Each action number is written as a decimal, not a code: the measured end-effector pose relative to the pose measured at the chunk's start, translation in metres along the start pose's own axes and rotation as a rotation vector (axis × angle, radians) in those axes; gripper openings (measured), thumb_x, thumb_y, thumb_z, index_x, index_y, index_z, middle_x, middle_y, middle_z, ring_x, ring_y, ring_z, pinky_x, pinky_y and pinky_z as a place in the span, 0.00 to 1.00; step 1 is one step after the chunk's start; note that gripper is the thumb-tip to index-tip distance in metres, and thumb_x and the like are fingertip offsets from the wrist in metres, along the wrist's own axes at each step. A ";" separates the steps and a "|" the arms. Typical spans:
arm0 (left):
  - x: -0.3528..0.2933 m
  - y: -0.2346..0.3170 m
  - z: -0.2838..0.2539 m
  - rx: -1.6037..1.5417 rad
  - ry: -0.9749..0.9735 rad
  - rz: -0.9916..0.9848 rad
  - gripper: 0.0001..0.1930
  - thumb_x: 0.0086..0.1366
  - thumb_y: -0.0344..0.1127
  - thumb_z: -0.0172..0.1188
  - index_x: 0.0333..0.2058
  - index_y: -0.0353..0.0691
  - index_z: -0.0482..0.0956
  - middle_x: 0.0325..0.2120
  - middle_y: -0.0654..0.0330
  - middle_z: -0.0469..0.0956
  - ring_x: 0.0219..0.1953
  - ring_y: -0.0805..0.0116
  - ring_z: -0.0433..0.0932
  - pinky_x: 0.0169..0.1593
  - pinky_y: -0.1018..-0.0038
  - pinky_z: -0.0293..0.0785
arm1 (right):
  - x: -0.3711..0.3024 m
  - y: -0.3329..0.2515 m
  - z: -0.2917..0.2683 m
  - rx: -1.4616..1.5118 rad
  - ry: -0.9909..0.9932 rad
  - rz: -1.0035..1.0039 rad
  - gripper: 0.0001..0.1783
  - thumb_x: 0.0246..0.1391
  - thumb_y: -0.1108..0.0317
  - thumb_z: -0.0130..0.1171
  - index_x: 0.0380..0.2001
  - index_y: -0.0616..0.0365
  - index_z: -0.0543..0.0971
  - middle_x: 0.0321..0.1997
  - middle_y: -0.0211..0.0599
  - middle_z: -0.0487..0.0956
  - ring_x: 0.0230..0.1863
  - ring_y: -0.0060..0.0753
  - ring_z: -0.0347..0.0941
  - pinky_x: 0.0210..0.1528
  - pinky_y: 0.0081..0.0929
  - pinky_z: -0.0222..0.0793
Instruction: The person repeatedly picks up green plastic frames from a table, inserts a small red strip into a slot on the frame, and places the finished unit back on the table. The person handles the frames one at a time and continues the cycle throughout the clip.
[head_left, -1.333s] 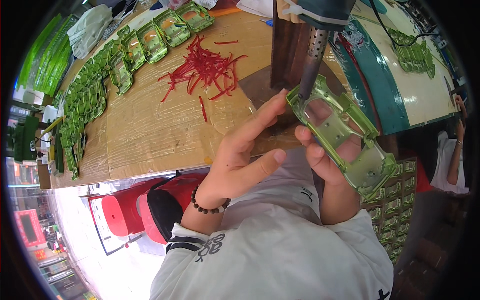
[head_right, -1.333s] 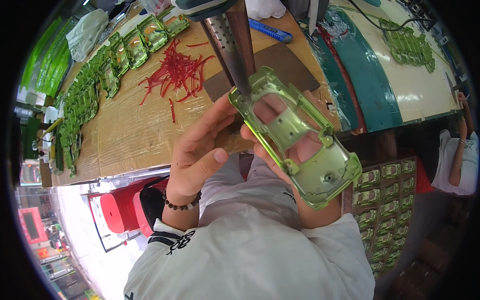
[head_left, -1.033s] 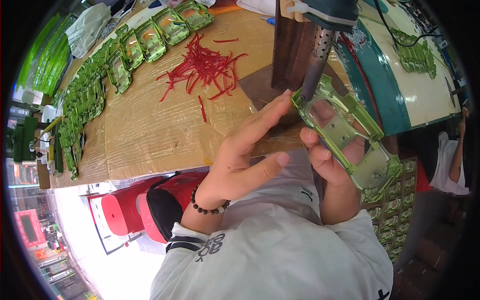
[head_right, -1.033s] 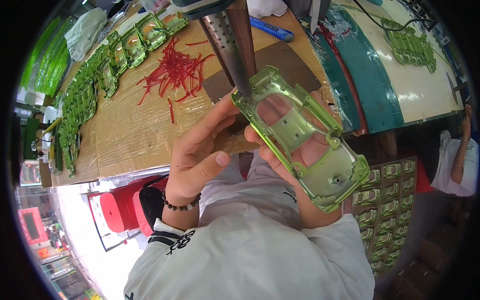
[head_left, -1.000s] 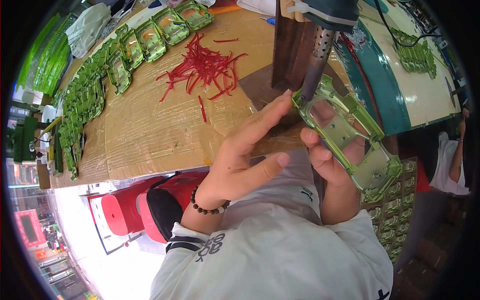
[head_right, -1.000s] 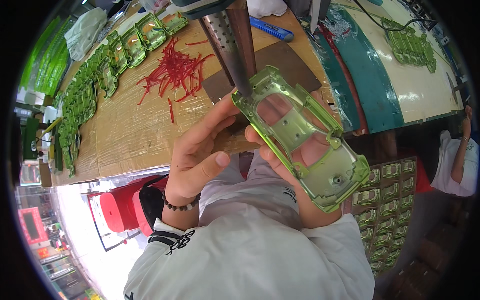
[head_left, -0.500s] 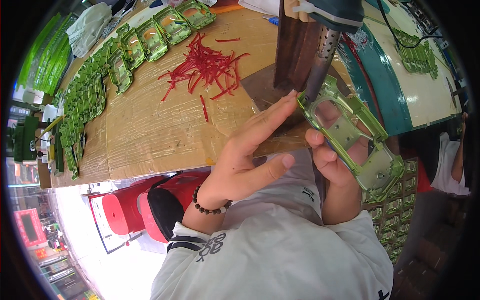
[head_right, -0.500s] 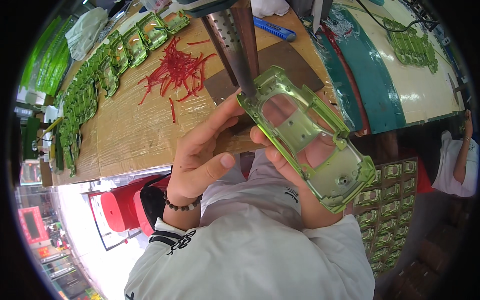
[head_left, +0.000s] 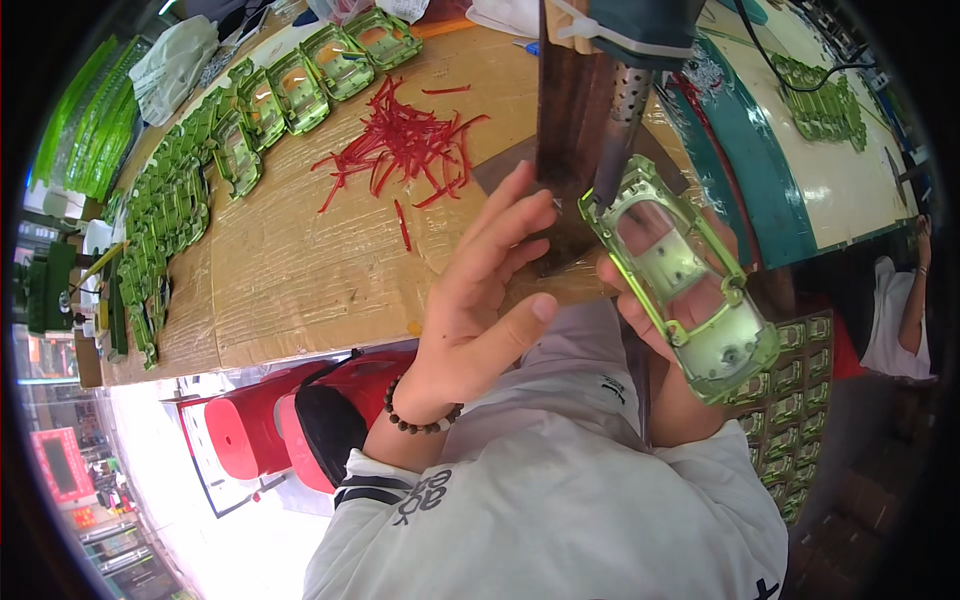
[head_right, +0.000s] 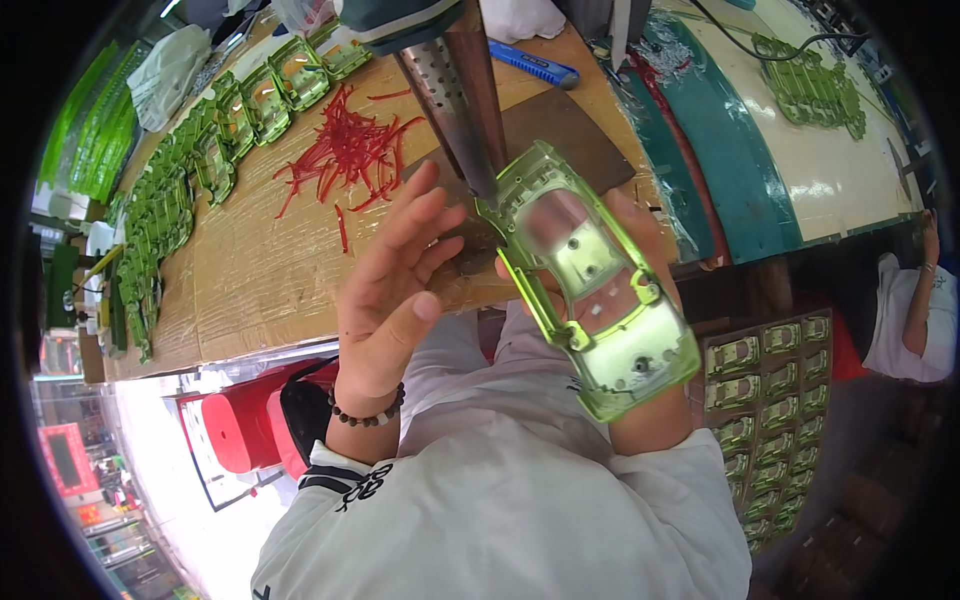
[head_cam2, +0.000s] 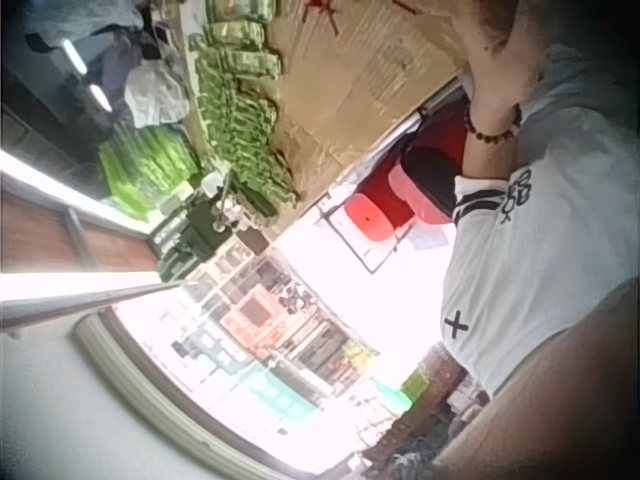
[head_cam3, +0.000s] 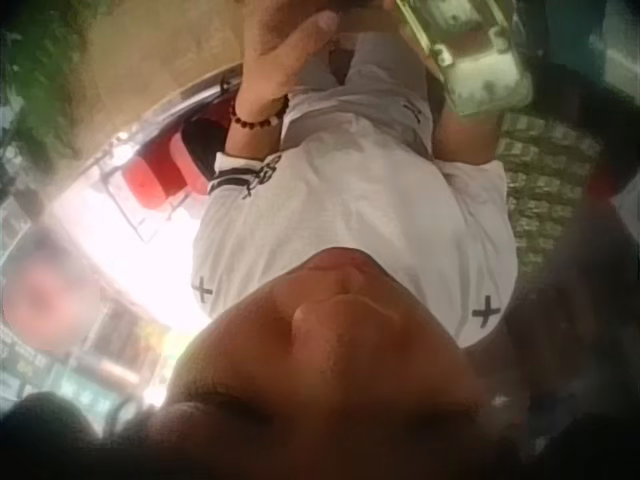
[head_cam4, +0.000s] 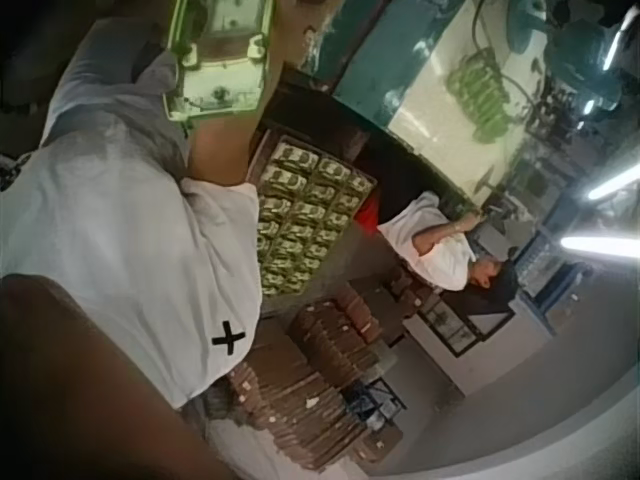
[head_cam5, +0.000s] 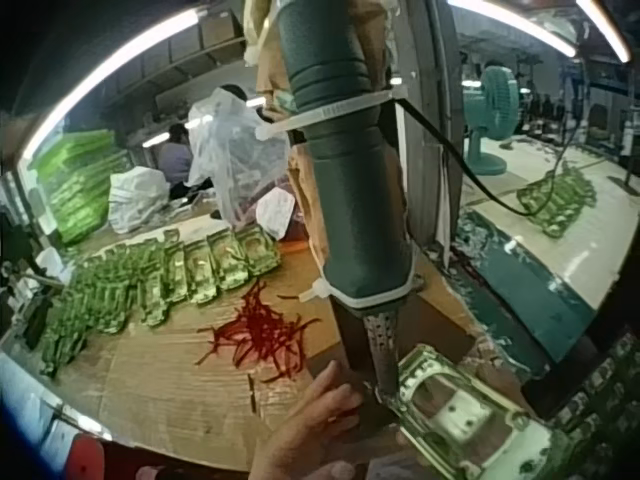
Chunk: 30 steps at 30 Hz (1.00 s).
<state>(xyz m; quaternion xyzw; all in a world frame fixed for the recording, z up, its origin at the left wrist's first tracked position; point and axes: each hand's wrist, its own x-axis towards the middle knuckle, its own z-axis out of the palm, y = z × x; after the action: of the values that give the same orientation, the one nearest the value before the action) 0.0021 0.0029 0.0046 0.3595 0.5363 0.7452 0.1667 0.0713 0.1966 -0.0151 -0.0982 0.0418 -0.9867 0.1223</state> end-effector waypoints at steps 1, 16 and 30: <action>-0.001 -0.001 0.001 -0.037 0.058 0.013 0.27 0.56 0.25 0.52 0.56 0.33 0.59 0.60 0.49 0.50 0.57 0.63 0.61 0.56 0.70 0.59 | -0.005 0.000 0.002 0.024 0.057 -0.012 0.30 0.57 0.49 0.39 0.55 0.61 0.61 0.58 0.46 0.62 0.55 0.58 0.59 0.48 0.46 0.68; -0.008 -0.008 0.002 -0.161 0.281 0.107 0.16 0.58 0.23 0.43 0.46 0.33 0.67 0.57 0.48 0.56 0.53 0.64 0.66 0.54 0.69 0.64 | 0.004 -0.246 0.015 -1.950 1.139 -0.564 0.24 0.49 0.62 0.57 0.46 0.68 0.70 0.35 0.41 0.74 0.33 0.31 0.72 0.27 0.27 0.73; -0.076 0.068 -0.170 1.353 0.772 0.240 0.19 0.51 0.33 0.59 0.44 0.37 0.70 0.49 0.46 0.67 0.52 0.48 0.64 0.54 0.63 0.60 | -0.058 -0.315 0.026 -2.240 0.944 -0.771 0.27 0.55 0.54 0.49 0.52 0.61 0.67 0.51 0.44 0.71 0.49 0.37 0.68 0.47 0.29 0.63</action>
<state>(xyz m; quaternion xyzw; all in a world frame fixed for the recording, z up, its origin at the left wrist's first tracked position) -0.0585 -0.1856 0.0114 0.1542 0.8508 0.3419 -0.3680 0.0586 0.5136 0.0333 0.2058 0.8561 -0.3227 -0.3472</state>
